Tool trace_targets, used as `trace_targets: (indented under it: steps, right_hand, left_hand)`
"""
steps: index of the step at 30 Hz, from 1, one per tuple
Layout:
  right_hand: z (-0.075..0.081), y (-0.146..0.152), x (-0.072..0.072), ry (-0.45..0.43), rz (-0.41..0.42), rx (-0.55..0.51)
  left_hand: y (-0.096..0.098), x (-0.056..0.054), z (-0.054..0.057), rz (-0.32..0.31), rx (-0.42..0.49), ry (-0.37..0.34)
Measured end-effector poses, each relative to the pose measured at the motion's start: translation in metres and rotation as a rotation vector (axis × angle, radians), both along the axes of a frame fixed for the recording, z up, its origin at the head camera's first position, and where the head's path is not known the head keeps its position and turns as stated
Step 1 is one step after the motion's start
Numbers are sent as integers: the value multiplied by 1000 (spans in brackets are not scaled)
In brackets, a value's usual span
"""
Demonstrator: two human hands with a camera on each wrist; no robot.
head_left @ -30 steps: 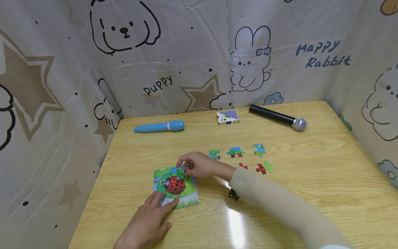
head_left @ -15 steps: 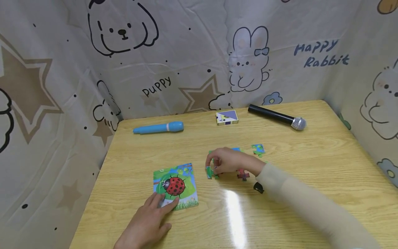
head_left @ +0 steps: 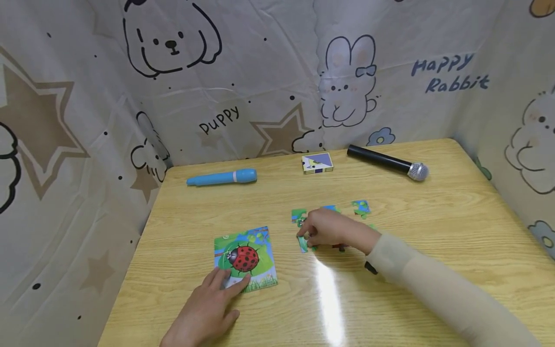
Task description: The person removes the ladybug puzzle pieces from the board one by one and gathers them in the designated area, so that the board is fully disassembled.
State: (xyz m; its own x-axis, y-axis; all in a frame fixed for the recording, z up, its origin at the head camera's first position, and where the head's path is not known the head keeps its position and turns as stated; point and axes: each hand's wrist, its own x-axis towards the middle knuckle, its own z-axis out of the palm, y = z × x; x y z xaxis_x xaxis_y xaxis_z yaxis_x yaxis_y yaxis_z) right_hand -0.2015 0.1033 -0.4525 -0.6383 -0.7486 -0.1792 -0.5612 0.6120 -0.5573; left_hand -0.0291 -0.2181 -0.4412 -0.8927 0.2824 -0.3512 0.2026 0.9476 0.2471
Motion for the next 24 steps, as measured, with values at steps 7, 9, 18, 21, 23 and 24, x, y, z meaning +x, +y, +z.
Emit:
trace_targets:
  steps: [7,9,18,21,23,24]
  right_hand:
    - [-3,4,4,77,4,-50]
    - [-5,5,5,83,-3,-61]
    - [-6,7,8,67,-39,-70]
    - [-7,7,10,87,-35,-61]
    - [-7,7,11,100,-28,-61]
    - [-7,7,11,105,-27,-63]
  left_hand:
    - [0,-1,0,-4,-3,-2]
    - [0,-1,1,-3,-3,-6]
    - [0,-1,0,-19,-2,8]
    - [0,0,-1,-23,-4,12]
    - [0,0,-1,-26,-3,18]
    - [0,0,-1,-27,-2,21]
